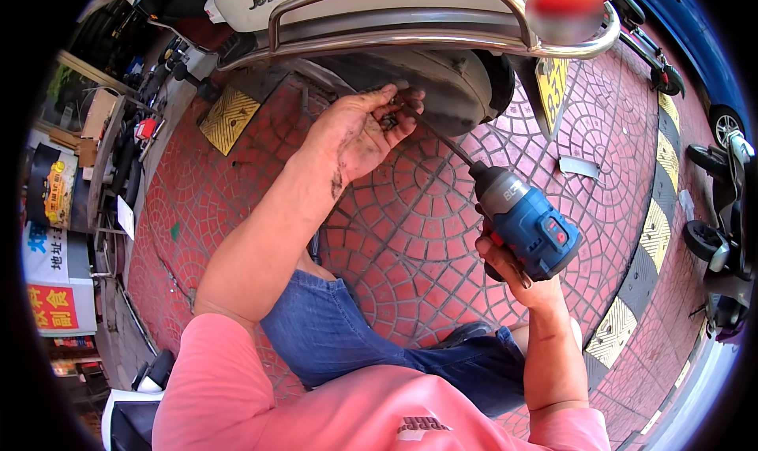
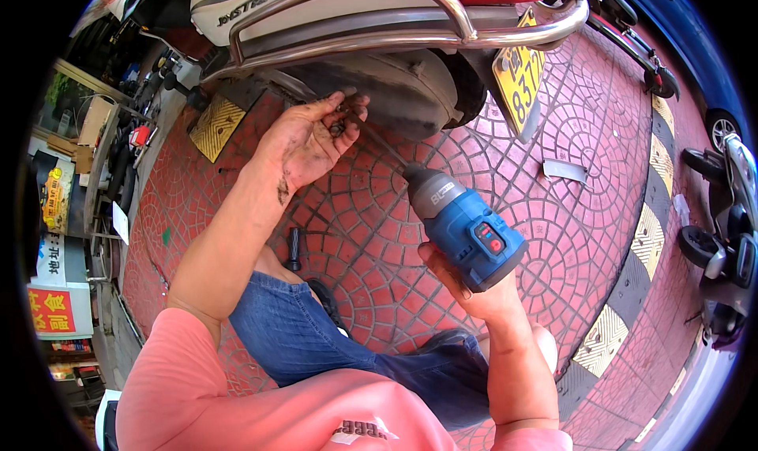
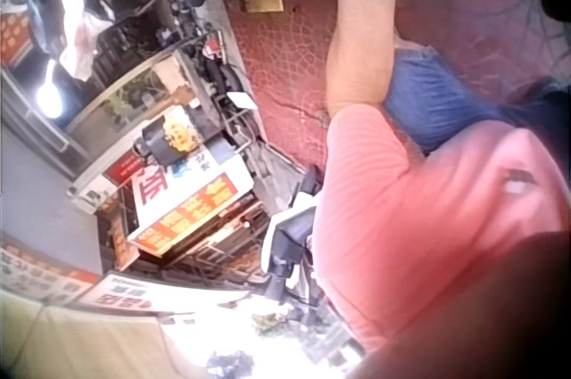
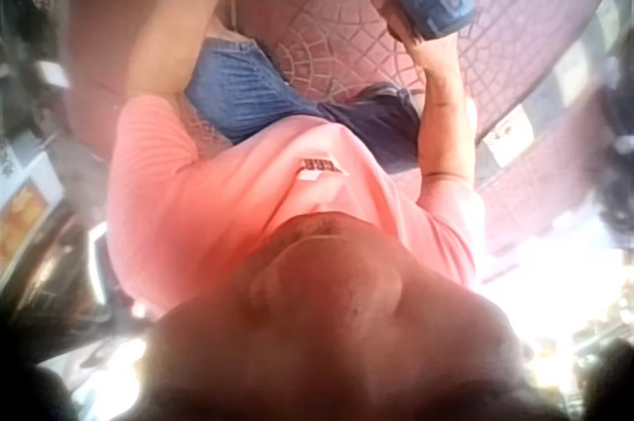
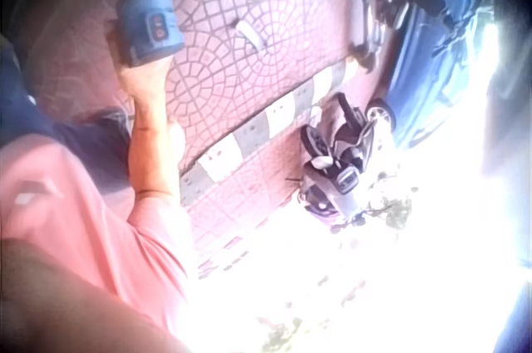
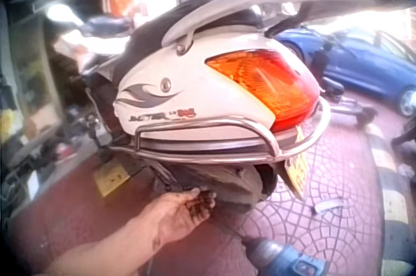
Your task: The person unscrews and removes a plastic panel from a motorcycle using a power tool, then removes screws from around a license plate to detach a light and a curved metal component.
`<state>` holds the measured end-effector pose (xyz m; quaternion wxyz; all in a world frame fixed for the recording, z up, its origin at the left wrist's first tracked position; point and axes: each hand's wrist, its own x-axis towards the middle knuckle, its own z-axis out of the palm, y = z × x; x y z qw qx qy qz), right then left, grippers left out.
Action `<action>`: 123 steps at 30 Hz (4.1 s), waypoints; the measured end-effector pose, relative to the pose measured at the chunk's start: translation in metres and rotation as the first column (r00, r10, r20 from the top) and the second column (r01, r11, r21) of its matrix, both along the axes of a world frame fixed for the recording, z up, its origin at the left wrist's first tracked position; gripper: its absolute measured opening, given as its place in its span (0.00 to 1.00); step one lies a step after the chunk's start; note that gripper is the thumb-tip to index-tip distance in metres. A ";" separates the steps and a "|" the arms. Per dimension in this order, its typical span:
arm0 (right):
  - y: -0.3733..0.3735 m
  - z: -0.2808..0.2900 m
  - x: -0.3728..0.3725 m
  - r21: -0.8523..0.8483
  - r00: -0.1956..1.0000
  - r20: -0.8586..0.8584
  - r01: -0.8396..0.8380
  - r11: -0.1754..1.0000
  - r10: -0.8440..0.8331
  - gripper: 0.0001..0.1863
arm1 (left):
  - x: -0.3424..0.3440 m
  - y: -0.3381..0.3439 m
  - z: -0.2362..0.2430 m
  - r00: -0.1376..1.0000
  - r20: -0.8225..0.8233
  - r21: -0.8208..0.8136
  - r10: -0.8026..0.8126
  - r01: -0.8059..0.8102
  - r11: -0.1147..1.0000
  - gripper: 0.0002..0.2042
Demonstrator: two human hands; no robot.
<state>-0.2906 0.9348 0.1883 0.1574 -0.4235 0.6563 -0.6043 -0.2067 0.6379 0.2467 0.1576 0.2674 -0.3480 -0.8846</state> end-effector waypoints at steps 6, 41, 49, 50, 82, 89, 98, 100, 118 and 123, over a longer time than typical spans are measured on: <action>-0.004 0.008 0.000 -0.022 0.998 -0.066 -0.007 1.000 0.006 0.10 | 0.003 -0.005 -0.001 1.000 0.010 -0.026 -0.011 0.011 1.000 0.07; 0.028 0.039 -0.053 -0.402 0.750 0.640 0.145 0.904 0.165 0.29 | -0.047 0.061 0.022 0.985 -0.140 0.107 -0.096 0.111 0.988 0.23; 0.059 0.039 -0.088 -0.568 0.803 0.583 0.293 0.770 0.125 0.24 | -0.131 0.074 0.014 0.904 -0.299 -0.088 -0.306 0.293 0.952 0.11; 0.060 0.038 -0.090 -0.564 0.795 0.598 0.324 0.760 0.105 0.24 | -0.137 0.072 0.013 0.903 -0.323 -0.081 -0.283 0.272 0.959 0.10; 0.100 -0.031 -0.213 -0.616 0.742 0.599 0.188 0.765 0.300 0.25 | -0.165 0.084 0.019 0.924 -0.193 -0.210 -0.329 0.289 0.934 0.13; 0.095 -0.047 -0.238 -0.591 0.665 0.668 0.202 0.781 0.333 0.27 | -0.178 0.093 0.020 0.938 -0.250 -0.101 -0.238 0.219 0.970 0.12; 0.104 -0.055 -0.264 -0.605 0.653 0.671 0.209 0.768 0.351 0.28 | -0.190 0.100 0.014 0.969 -0.178 -0.213 -0.172 0.133 0.968 0.17; 0.104 -0.050 -0.271 -0.616 0.660 0.660 0.203 0.761 0.358 0.28 | -0.191 0.101 0.014 0.976 -0.176 -0.208 -0.132 0.094 0.974 0.17; 0.147 0.043 -0.353 -0.278 0.909 0.392 0.266 0.923 -0.144 0.20 | -0.196 0.120 0.014 0.984 -0.163 -0.256 -0.065 0.021 0.966 0.18; 0.114 0.015 -0.384 -0.348 0.863 0.504 0.150 0.925 0.049 0.24 | -0.206 0.127 0.014 0.984 -0.163 -0.325 0.068 -0.118 0.938 0.12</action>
